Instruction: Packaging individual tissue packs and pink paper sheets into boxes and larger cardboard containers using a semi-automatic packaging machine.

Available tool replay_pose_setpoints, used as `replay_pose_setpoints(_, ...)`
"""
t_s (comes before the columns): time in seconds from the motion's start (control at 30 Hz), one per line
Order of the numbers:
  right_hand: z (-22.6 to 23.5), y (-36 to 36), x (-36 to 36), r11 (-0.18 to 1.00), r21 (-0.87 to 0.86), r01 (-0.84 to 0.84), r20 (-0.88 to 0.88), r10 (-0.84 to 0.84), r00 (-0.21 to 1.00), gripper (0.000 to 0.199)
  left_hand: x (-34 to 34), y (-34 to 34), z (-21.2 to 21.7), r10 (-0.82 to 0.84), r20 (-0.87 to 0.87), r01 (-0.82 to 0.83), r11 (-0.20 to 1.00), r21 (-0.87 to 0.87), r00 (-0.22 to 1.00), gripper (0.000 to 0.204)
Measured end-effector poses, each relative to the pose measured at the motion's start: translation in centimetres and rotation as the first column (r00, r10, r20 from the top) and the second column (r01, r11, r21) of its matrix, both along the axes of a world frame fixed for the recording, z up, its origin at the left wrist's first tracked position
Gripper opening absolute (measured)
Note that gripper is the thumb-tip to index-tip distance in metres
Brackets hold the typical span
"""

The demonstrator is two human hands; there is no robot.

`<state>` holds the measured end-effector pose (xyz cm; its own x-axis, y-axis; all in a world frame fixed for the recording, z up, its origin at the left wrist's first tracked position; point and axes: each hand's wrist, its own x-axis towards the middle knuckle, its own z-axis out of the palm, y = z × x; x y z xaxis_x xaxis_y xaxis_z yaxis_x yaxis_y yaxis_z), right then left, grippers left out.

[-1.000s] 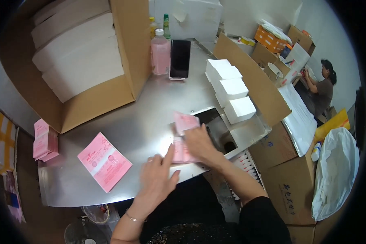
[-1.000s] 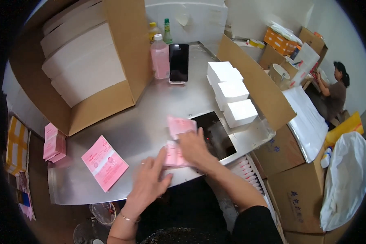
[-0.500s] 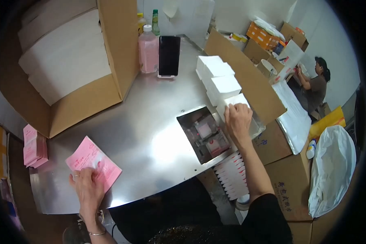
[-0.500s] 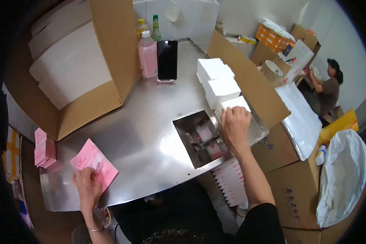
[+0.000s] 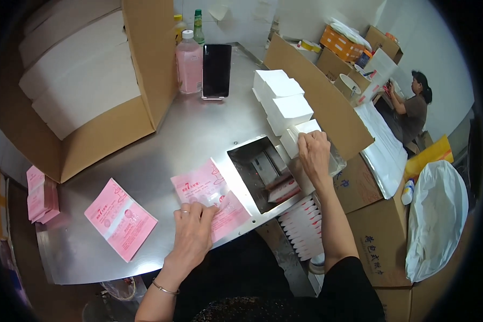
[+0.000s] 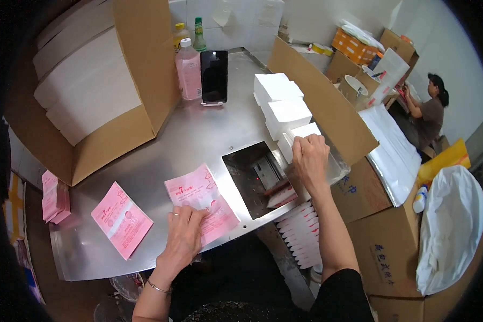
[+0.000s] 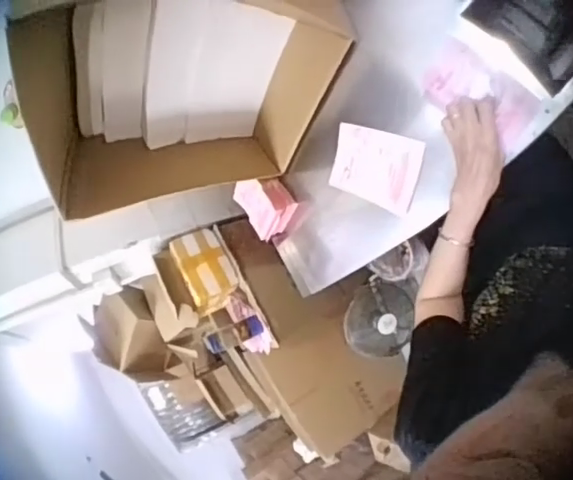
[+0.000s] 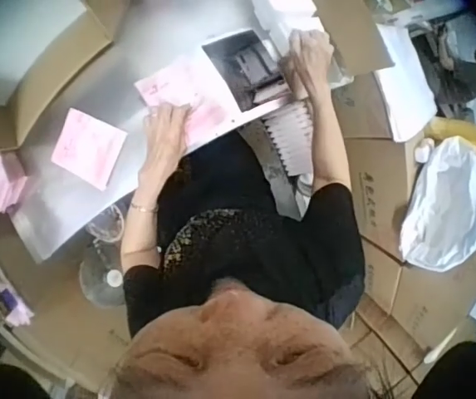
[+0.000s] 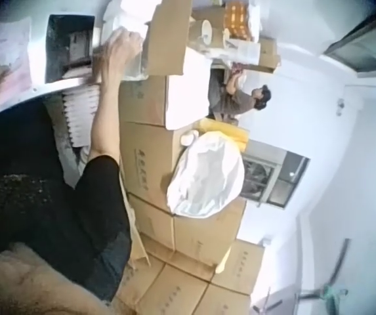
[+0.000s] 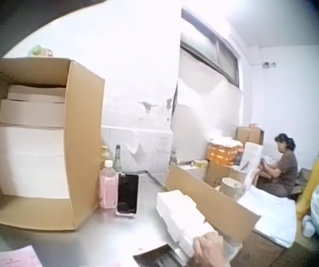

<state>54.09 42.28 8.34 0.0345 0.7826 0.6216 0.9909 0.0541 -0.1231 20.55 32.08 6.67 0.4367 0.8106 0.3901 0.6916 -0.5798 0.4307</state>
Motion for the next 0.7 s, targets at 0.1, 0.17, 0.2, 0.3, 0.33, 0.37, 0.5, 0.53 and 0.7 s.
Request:
replay_pose_setpoints(0.1, -0.5, 0.1, 0.6, 0.998, 0.063, -0.026, -0.043, 0.029, 0.999, 0.014, -0.2, 0.0, -0.1, -0.025, 0.013, 0.025, 1.000, 0.007, 1.000, 0.043)
replay_pose_setpoints(0.17, -0.9, 0.1, 1.3, 0.997, 0.070, -0.043, -0.077, 0.049, 0.996, 0.015, -0.1, 0.1, -0.2, -0.039, 0.028, 0.038, 0.999, 0.014, 0.999, 0.045)
replay_pose_setpoints(0.2, -0.8, 0.0, 1.3, 0.996, 0.071, -0.045, -0.078, 0.051, 0.996, 0.015, -0.1, 0.1, -0.2, -0.053, 0.033, 0.052, 0.999, 0.011, 0.998, 0.047)
replay_pose_setpoints(0.3, -0.4, -0.2, 1.0, 0.998, 0.033, -0.061, -0.070, 0.063, 0.996, 0.013, -0.2, -0.1, -0.1, -0.066, 0.039, 0.066, 0.998, 0.002, 0.997, 0.049)
replay_pose_setpoints(0.33, -0.4, -0.3, 0.8, 0.995, 0.072, -0.066, -0.045, 0.070, 0.997, 0.016, -0.3, -0.1, 0.0, -0.065, 0.041, 0.065, 0.998, -0.005, 0.997, 0.050)
replay_pose_setpoints(0.37, -0.4, -0.3, 0.5, 0.991, 0.110, -0.072, -0.021, 0.075, 0.997, 0.022, -0.2, -0.1, 0.2, -0.064, 0.039, 0.064, 0.998, -0.002, 0.997, 0.050)
replay_pose_setpoints(0.5, -0.4, -1.8, -2.5, 0.946, 0.191, -0.261, -0.020, 0.269, 0.963, 0.032, 0.3, -0.2, -0.6, -0.148, 0.071, 0.148, 0.989, 0.010, 0.986, 0.052)
replay_pose_setpoints(0.53, -0.9, -2.8, -5.4, 0.898, 0.185, -0.400, -0.045, 0.414, 0.909, 0.033, 0.2, -0.2, -0.9, -0.161, 0.066, 0.161, 0.987, 0.018, 0.985, 0.056)
replay_pose_setpoints(0.7, -2.6, -10.9, -14.4, 0.489, -0.079, -0.869, 0.146, 0.868, 0.475, 0.026, 0.1, -0.4, 0.2, 0.117, 0.013, -0.117, 0.992, 0.037, 0.993, 0.075)
